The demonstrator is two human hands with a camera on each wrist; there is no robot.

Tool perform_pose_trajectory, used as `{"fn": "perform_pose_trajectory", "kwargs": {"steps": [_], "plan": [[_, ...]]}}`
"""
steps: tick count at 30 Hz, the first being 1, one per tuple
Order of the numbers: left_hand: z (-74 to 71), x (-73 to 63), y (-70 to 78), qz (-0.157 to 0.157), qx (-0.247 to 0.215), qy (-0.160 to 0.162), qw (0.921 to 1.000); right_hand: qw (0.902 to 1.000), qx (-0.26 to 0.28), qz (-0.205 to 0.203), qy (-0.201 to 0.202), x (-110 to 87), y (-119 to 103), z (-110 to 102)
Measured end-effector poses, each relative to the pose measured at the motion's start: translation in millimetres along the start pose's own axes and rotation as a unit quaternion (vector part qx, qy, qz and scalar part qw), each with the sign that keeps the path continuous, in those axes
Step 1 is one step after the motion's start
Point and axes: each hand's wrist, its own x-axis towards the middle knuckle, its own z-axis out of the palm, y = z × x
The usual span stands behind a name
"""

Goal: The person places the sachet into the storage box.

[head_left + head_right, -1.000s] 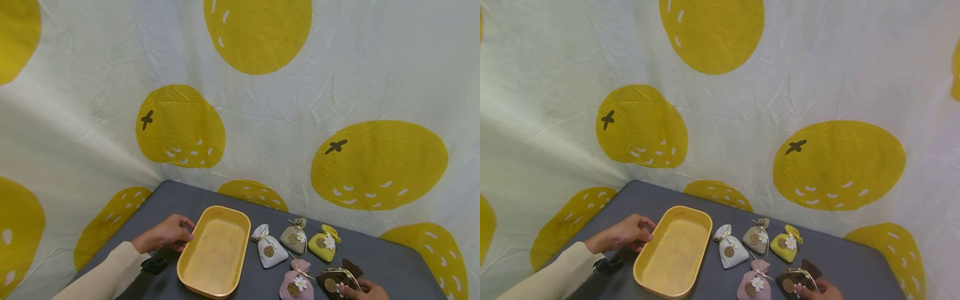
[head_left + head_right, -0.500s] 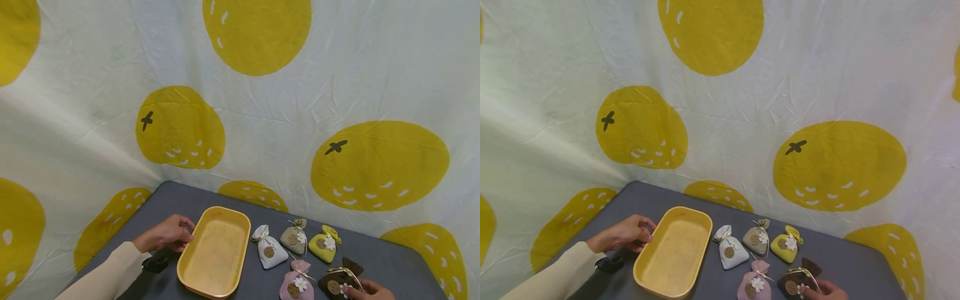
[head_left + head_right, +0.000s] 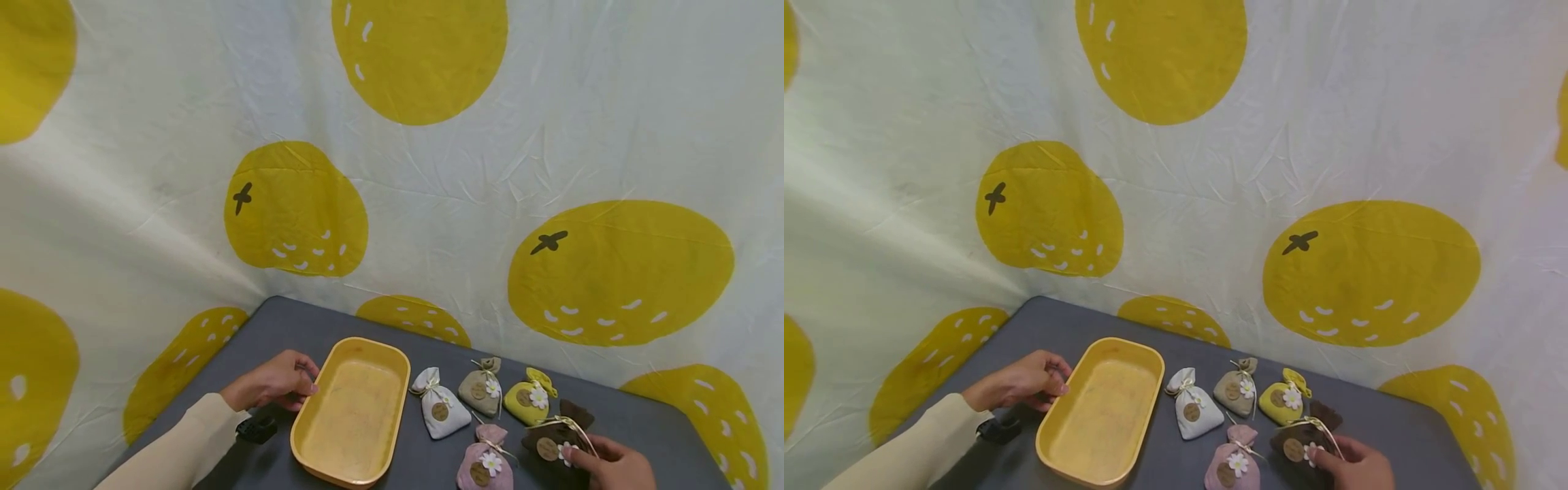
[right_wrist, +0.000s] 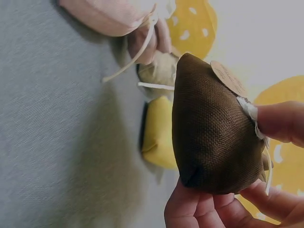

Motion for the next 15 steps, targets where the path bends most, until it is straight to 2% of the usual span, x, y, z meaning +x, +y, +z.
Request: {"fn": "perform_pose_trajectory", "kwargs": {"steps": [9,15], "plan": [[2.4,1.9,-0.2,-0.004,0.009,0.007,0.9999,0.9964,-0.061,-0.055,-0.021,-5.2,-23,3],[3.6,2.6,1.1,-0.012,0.018,0.019,0.9996,0.9954,-0.053,-0.076,-0.027,-10.7,-39,8]]}}
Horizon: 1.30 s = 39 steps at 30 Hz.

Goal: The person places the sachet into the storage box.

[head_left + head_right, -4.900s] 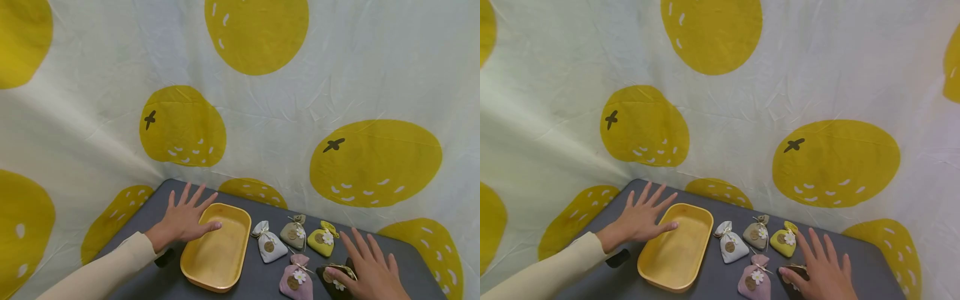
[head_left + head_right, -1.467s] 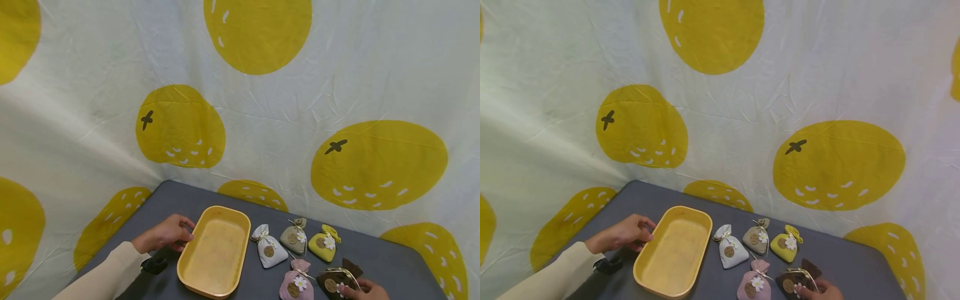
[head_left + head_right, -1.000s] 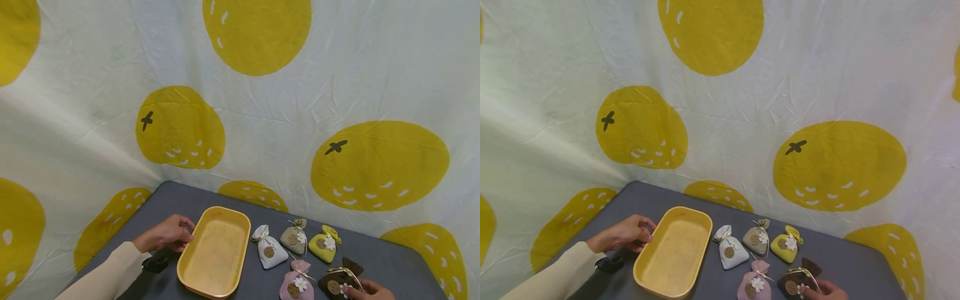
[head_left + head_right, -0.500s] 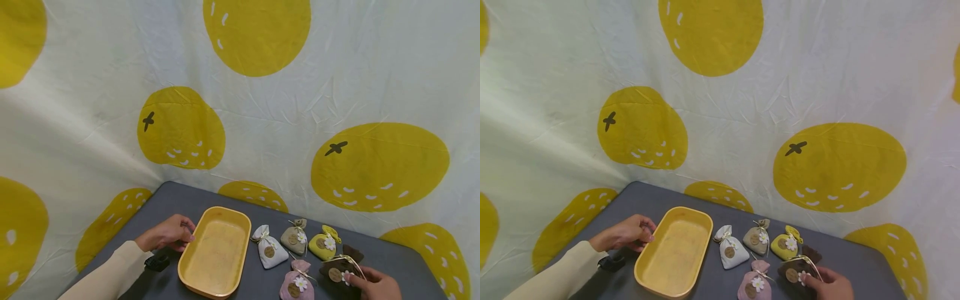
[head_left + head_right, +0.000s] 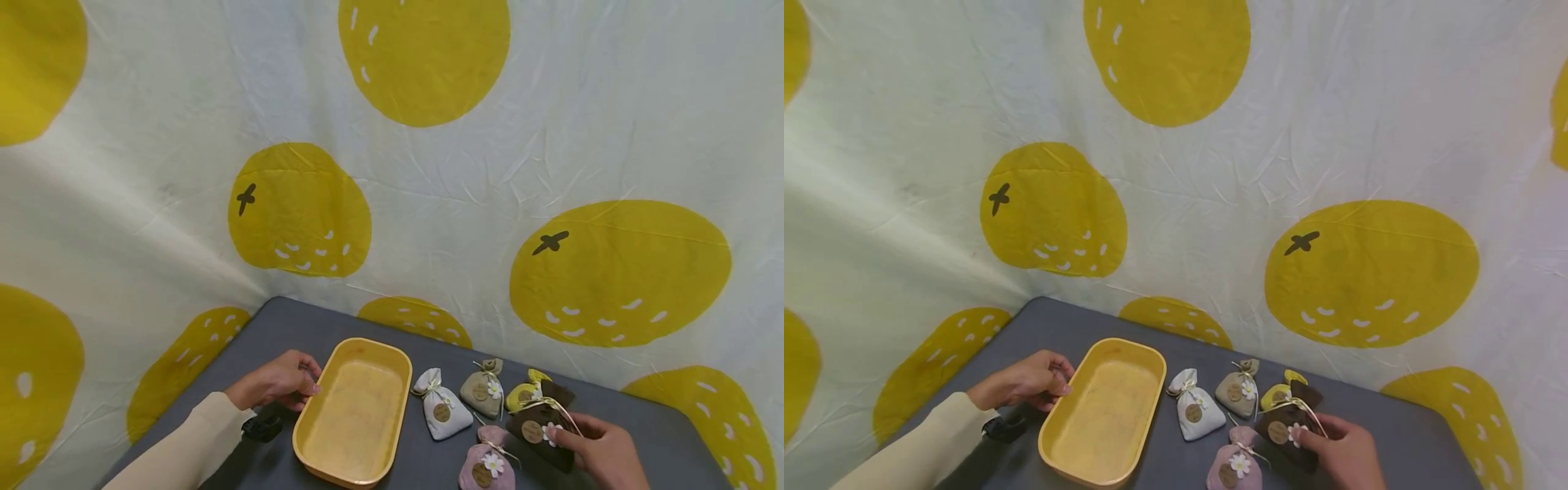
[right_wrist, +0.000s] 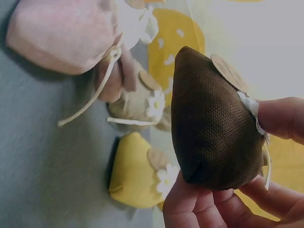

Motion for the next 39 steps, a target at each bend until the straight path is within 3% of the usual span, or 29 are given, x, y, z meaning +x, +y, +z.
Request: {"fn": "perform_pose_trajectory", "kwargs": {"steps": [11,29,39], "plan": [[1.9,2.4,0.4,-0.014,0.006,0.009,0.9998,0.9949,0.092,-0.037,-0.018,-1.5,-27,15],[-0.1,1.4,-0.1,-0.015,-0.007,-0.016,0.9997,0.9916,0.083,-0.097,-0.015,-4.5,-65,36],[-1.3,1.7,-1.5,-0.013,-0.008,-0.017,0.9997,0.9858,0.105,-0.124,-0.042,-7.0,-87,48]]}}
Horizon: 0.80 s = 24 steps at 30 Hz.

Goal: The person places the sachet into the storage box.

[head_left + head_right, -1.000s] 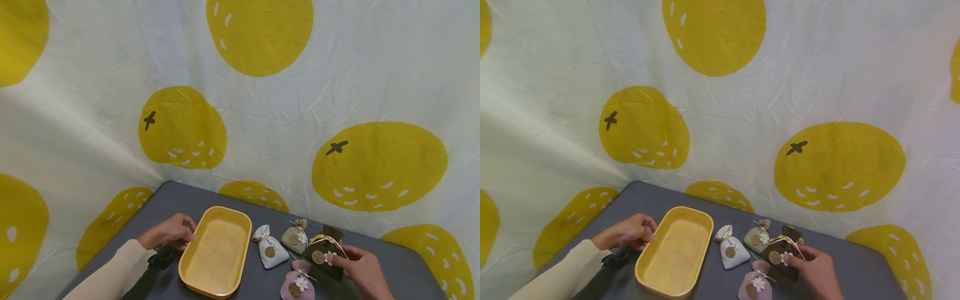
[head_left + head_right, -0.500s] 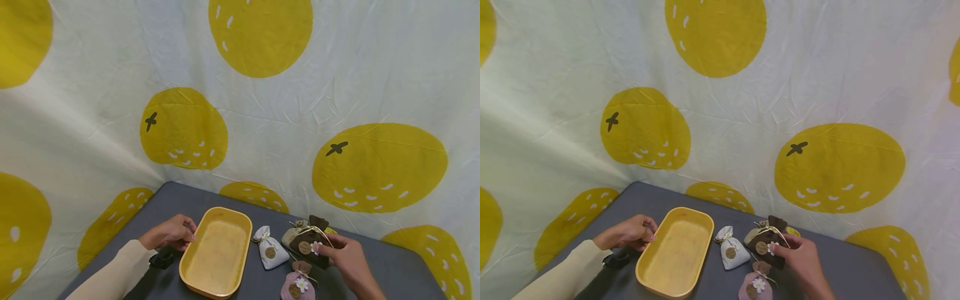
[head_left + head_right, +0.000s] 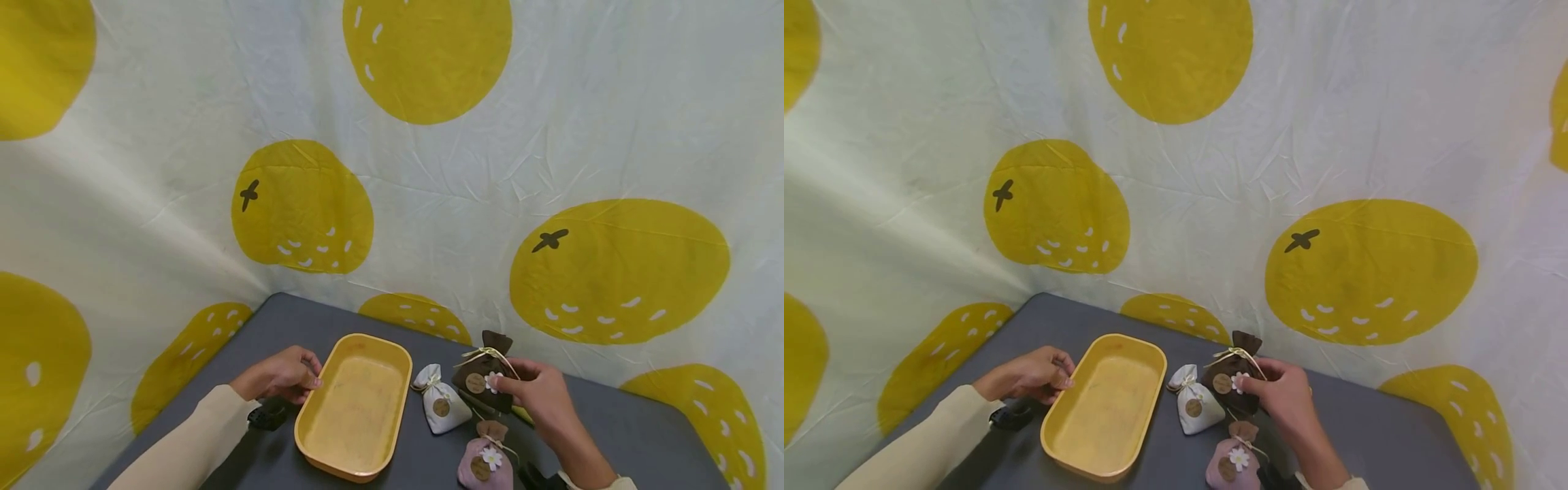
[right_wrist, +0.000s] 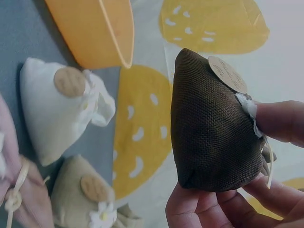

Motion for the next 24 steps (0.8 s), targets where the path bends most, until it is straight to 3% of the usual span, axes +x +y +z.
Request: {"fn": "perform_pose_trajectory", "kwargs": {"steps": [8,19,24], "plan": [[1.0,0.3,0.4,-0.006,-0.002,0.007,1.0000,0.9996,0.002,-0.028,-0.010,2.7,-16,16],[-0.6,0.7,-1.9,0.004,-0.001,-0.013,0.9999,0.9960,0.037,-0.078,-0.022,3.7,-34,43],[-1.6,1.2,-3.6,0.002,-0.010,-0.011,0.9999,0.9954,0.047,-0.080,-0.020,3.6,-40,54]]}}
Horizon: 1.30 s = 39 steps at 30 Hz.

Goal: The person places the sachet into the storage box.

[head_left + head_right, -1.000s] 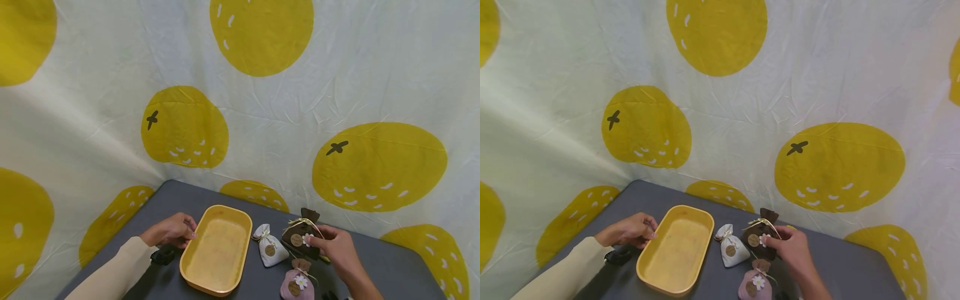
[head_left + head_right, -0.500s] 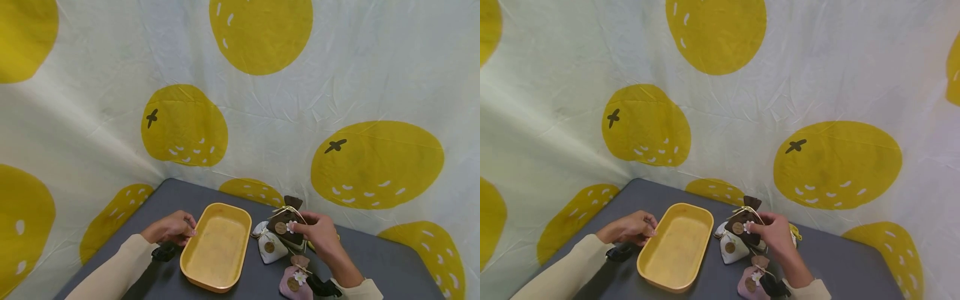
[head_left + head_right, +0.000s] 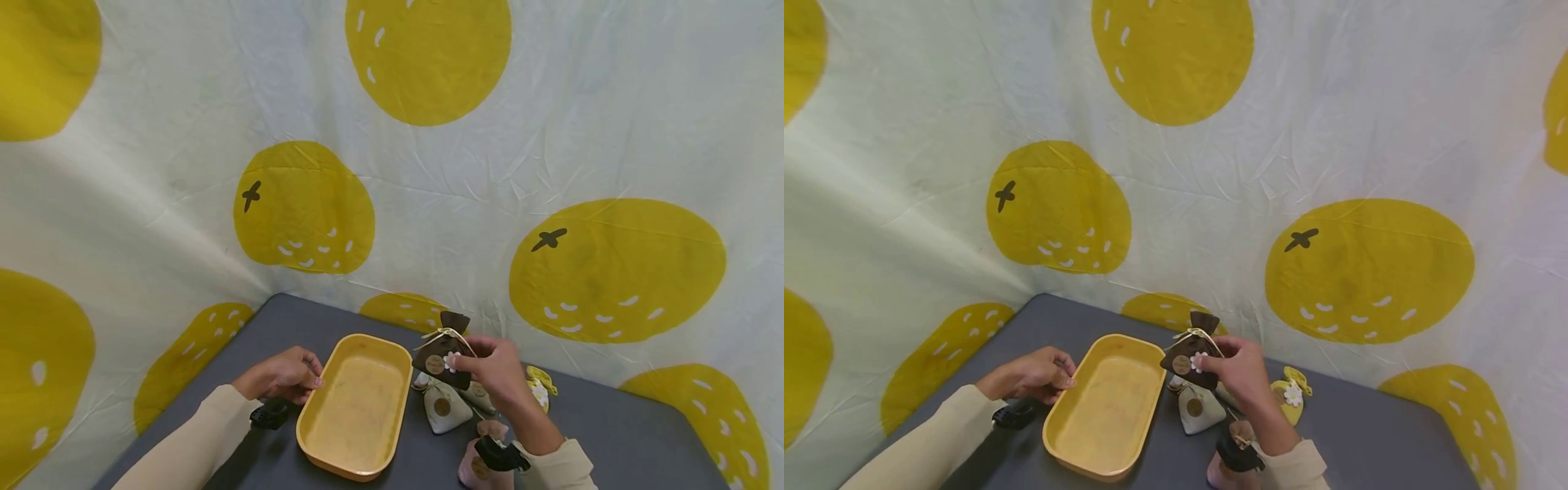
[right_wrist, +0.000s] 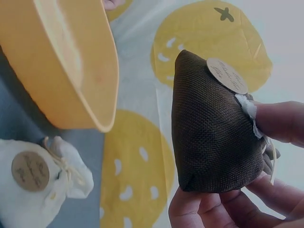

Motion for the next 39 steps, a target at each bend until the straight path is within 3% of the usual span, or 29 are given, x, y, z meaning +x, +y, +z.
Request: {"fn": "perform_pose_trajectory", "kwargs": {"steps": [22,39], "plan": [[2.0,1.7,-2.4,0.000,-0.007,-0.004,1.0000,0.9993,0.012,-0.032,-0.014,13.9,-6,36],[0.4,1.3,-0.7,-0.003,-0.007,0.004,1.0000,0.9960,0.061,-0.058,-0.030,28.3,-17,70]]}}
